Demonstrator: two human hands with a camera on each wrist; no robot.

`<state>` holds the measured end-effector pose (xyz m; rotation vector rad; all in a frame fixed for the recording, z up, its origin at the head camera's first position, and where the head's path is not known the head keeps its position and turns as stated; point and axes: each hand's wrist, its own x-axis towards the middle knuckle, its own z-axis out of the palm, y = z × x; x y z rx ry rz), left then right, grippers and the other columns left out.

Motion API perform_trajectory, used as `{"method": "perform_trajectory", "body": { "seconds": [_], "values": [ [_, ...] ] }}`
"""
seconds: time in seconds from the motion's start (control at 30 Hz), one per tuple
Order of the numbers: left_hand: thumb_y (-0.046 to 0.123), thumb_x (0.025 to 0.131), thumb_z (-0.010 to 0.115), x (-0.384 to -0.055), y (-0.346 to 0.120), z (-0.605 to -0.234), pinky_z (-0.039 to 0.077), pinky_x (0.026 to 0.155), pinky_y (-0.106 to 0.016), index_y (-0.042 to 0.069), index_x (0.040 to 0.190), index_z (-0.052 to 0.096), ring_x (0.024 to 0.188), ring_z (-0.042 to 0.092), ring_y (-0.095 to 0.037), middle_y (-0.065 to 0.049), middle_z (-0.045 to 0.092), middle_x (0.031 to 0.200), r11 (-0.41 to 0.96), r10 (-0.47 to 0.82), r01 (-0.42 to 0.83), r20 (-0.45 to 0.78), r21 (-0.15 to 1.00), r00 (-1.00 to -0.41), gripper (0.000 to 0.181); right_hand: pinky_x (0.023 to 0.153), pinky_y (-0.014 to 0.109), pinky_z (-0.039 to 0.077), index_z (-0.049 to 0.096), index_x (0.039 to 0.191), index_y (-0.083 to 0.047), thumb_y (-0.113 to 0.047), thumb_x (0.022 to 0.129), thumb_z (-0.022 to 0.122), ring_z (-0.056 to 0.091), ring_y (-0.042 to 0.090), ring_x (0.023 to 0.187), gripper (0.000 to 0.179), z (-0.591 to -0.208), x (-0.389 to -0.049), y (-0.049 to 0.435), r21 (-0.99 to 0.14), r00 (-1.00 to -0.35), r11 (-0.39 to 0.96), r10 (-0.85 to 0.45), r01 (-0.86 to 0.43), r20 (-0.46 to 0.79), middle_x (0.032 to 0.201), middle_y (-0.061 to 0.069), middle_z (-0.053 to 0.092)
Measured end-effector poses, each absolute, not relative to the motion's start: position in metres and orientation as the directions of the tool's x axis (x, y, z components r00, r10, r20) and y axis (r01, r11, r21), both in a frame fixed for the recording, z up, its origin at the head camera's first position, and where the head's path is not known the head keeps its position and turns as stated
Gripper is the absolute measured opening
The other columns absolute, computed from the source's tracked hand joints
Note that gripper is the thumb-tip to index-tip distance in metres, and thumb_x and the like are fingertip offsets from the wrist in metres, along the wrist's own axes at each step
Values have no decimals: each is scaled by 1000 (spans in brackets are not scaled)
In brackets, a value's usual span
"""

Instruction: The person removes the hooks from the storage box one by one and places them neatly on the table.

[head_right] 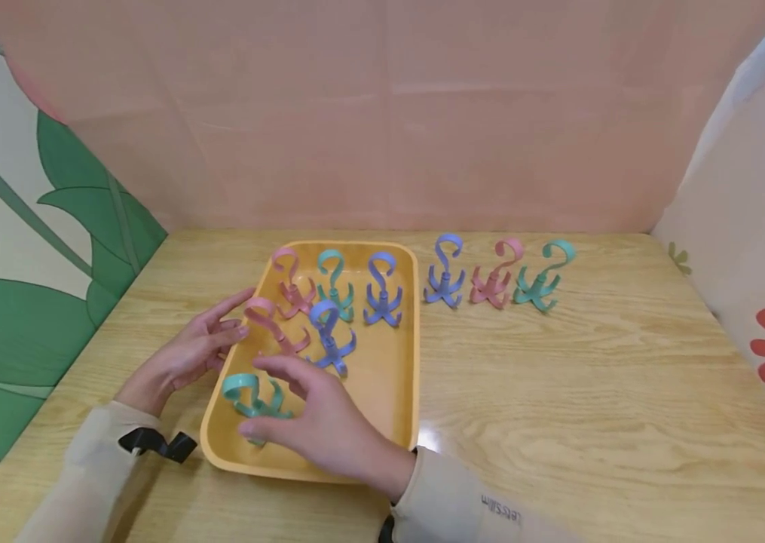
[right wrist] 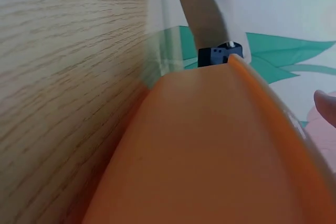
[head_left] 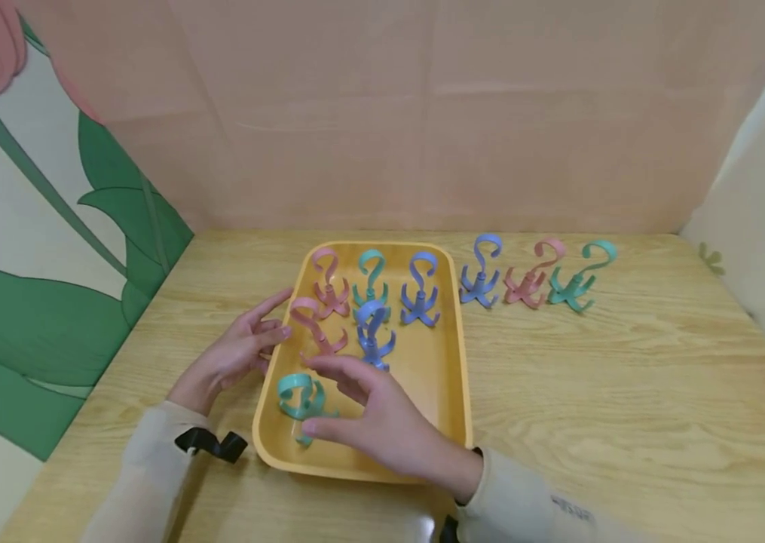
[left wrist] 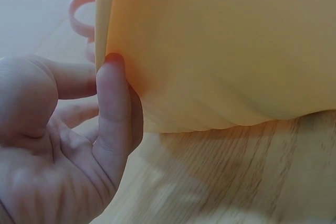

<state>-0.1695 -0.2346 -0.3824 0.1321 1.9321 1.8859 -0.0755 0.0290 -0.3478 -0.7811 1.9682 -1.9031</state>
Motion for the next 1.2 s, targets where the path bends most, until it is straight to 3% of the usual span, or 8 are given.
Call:
{"method": "perform_trajectory", "body": {
  "seconds": [0.17,0.33,0.53,0.67,0.83,0.9,1.03,1.2],
  "values": [
    [12,105,53,-169,-236,-382,62,63,-41,27,162,18,85,72,-28,-29,57,121,76,362,-229,-240,971,-901,68,116,38,33,57,140,-19,-17,85,83,45,11,137,60,-348,-80,24,-992,-787,4,-610,-124,96,143,-13,53],
    [12,105,53,-169,-237,-380,62,64,-41,26,163,18,86,72,-30,-28,59,119,83,360,-229,-244,970,-901,69,115,40,35,58,140,-17,-18,86,82,48,13,134,59,-353,-82,21,-987,-780,27,-617,-156,106,142,-10,55],
    [13,105,53,-169,-238,-377,62,64,-40,27,163,18,85,71,-27,-27,59,118,97,353,-237,-256,967,-900,69,112,30,37,60,138,-12,-15,86,81,51,12,131,56,-358,-88,15,-985,-791,45,-602,-165,105,143,-7,55],
    [12,105,52,-169,-238,-377,62,64,-41,27,163,17,86,72,-28,-27,58,119,106,357,-238,-260,966,-897,69,111,31,39,61,135,-11,-9,86,81,54,14,128,53,-361,-89,11,-988,-787,1,-605,-155,123,138,-3,59],
    [11,106,51,-169,-237,-377,62,62,-40,26,163,16,85,72,-27,-23,60,114,104,358,-234,-256,967,-898,68,107,40,46,63,132,-4,-1,89,76,61,28,119,45,-364,-88,11,-987,-772,-103,-616,-121,159,125,4,64],
    [12,106,51,-169,-237,-378,61,62,-39,26,163,17,84,72,-27,-22,60,113,104,357,-235,-257,966,-898,68,101,38,51,65,129,-4,-2,91,74,63,33,115,39,-364,-87,12,-988,-777,-111,-611,-106,152,119,4,66],
    [12,106,52,-169,-236,-378,61,62,-39,27,163,17,85,72,-28,-21,60,113,103,357,-241,-262,965,-897,68,91,36,56,69,121,-5,-4,91,74,66,35,110,31,-363,-86,13,-992,-793,-97,-597,-83,125,113,3,69],
    [12,106,51,-169,-234,-378,61,61,-38,27,163,17,84,72,-28,-21,61,113,102,359,-243,-264,965,-895,68,99,41,52,69,120,-6,-5,88,77,65,29,112,33,-363,-85,13,-993,-786,-65,-606,-102,121,113,0,69]
  ]
}}
